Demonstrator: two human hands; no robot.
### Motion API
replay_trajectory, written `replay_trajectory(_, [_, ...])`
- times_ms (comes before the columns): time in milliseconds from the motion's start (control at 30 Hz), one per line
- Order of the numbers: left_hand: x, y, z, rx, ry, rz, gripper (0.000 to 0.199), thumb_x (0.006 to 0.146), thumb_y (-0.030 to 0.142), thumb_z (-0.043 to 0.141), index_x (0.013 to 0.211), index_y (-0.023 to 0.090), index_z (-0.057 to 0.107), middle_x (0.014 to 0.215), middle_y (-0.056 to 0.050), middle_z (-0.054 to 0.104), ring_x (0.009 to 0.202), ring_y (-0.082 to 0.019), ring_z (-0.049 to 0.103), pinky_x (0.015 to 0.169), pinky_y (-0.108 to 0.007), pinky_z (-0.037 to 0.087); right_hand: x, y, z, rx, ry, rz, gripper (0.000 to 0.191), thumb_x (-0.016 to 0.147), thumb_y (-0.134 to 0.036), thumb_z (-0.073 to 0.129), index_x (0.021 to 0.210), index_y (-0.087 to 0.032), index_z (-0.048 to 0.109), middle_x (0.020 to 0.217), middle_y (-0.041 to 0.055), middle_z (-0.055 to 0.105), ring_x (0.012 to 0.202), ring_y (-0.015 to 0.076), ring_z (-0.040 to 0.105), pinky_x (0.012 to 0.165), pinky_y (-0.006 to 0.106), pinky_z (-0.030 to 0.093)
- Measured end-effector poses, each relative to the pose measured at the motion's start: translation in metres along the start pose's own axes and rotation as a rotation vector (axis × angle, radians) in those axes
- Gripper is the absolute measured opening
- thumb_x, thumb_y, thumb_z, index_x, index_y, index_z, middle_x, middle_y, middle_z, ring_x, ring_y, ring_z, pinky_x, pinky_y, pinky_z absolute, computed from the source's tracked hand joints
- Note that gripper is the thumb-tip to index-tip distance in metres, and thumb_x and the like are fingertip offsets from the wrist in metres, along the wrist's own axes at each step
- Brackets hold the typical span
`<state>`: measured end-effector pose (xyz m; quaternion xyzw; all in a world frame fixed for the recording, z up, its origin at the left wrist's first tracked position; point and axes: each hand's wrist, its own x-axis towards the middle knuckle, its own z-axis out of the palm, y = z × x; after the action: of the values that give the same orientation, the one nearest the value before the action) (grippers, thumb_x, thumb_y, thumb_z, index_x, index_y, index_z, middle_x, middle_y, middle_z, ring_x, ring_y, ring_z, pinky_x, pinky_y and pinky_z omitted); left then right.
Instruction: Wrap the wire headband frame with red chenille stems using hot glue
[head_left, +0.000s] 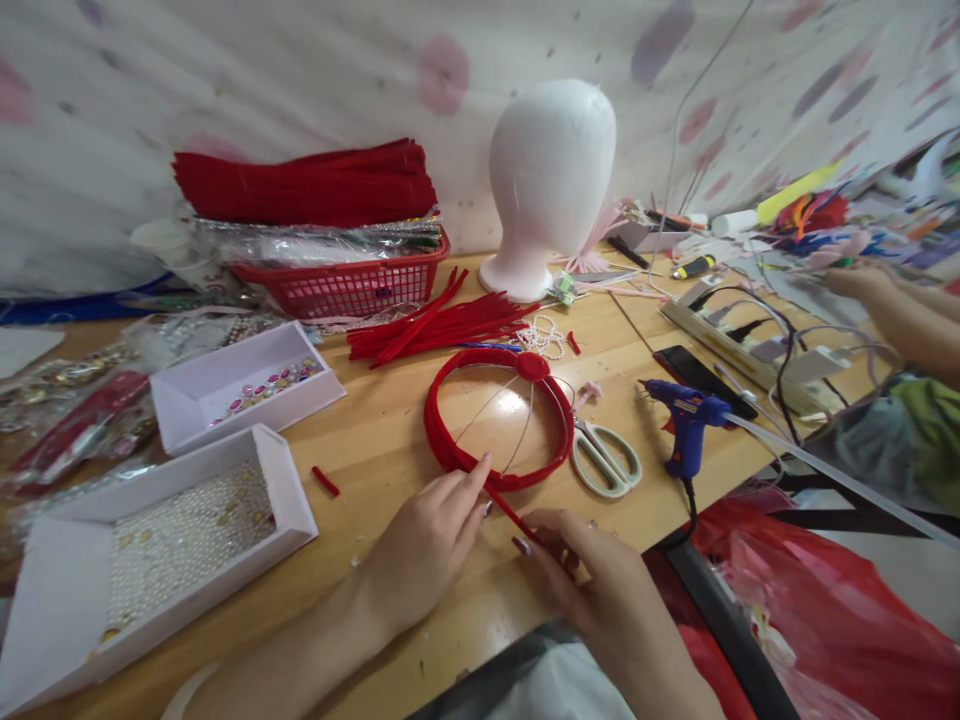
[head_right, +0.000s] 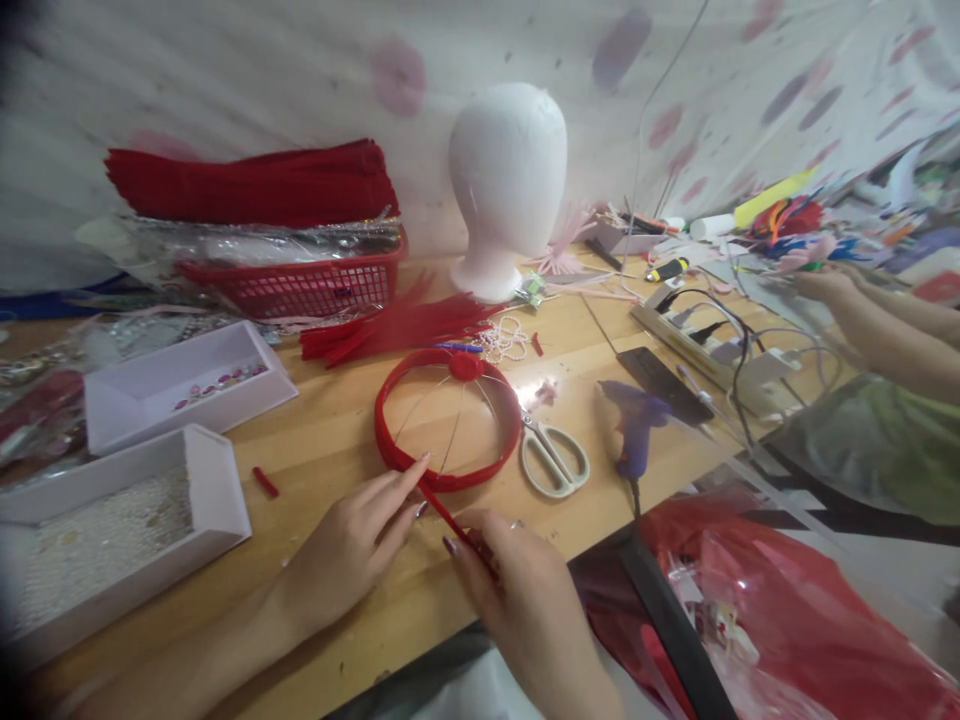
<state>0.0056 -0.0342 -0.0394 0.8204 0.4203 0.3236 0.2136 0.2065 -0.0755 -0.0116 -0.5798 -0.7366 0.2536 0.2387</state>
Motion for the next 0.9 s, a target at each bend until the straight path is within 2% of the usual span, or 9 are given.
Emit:
replay_trajectory(167, [-0.001, 0.002, -0.001, 0.009, -0.03, -0.013, 0.048, 0.097, 0.01, 0.041, 0.145, 0.014, 0.042, 0.117, -0.013, 0.07, 0.106, -0.022, 0.067, 0.092, -0.039, 0.058, 0.007, 0.012, -0.012, -0.015, 0.171, -0.042, 0.016, 0.096, -0.032, 0.056, 0.094, -0.025, 0.07, 0.078, 0.0021, 0.073, 0.065, 0.018, 0.066, 0.059, 0.026, 0.051])
replay_trajectory(400, [-0.003, 0.001, -0.001, -0.012, -0.043, -0.042, 0.05, 0.095, 0.009, 0.041, 0.145, 0.014, 0.041, 0.125, -0.014, 0.067, 0.113, -0.022, 0.065, 0.097, -0.04, 0.057, 0.013, 0.019, -0.024, 0.029, 0.218, -0.02, 0.016, 0.097, -0.03, 0.055, 0.096, -0.026, 0.071, 0.09, 0.0035, 0.071, 0.082, 0.0198, 0.067, 0.072, 0.029, 0.051])
replay_trajectory(667, [-0.004, 0.001, 0.001, -0.018, -0.032, -0.045, 0.058, 0.094, 0.007, 0.04, 0.15, 0.02, 0.036, 0.114, -0.01, 0.069, 0.106, -0.022, 0.066, 0.091, -0.041, 0.059, 0.028, 0.033, -0.03, 0.083, 0.25, 0.019, 0.02, 0.09, -0.037, 0.063, 0.076, -0.023, 0.063, 0.071, 0.0008, 0.064, 0.064, 0.0177, 0.058, 0.059, 0.028, 0.045])
replay_trajectory(800, [-0.004, 0.001, 0.001, -0.023, -0.024, -0.045, 0.059, 0.093, 0.006, 0.04, 0.151, 0.02, 0.036, 0.116, -0.011, 0.068, 0.107, -0.022, 0.066, 0.093, -0.041, 0.058, 0.042, 0.038, -0.033, 0.172, 0.282, -0.03, 0.025, 0.088, -0.036, 0.065, 0.068, -0.022, 0.058, 0.086, 0.0052, 0.067, 0.081, 0.0207, 0.063, 0.069, 0.03, 0.049])
replay_trajectory(900, [-0.004, 0.0, 0.001, -0.028, -0.034, -0.048, 0.06, 0.094, 0.007, 0.04, 0.152, 0.021, 0.034, 0.115, -0.011, 0.068, 0.107, -0.022, 0.066, 0.092, -0.041, 0.058, 0.049, 0.043, -0.034, 0.23, 0.226, -0.055, 0.027, 0.088, -0.036, 0.066, 0.067, -0.022, 0.056, 0.101, 0.0083, 0.071, 0.095, 0.023, 0.066, 0.081, 0.034, 0.05])
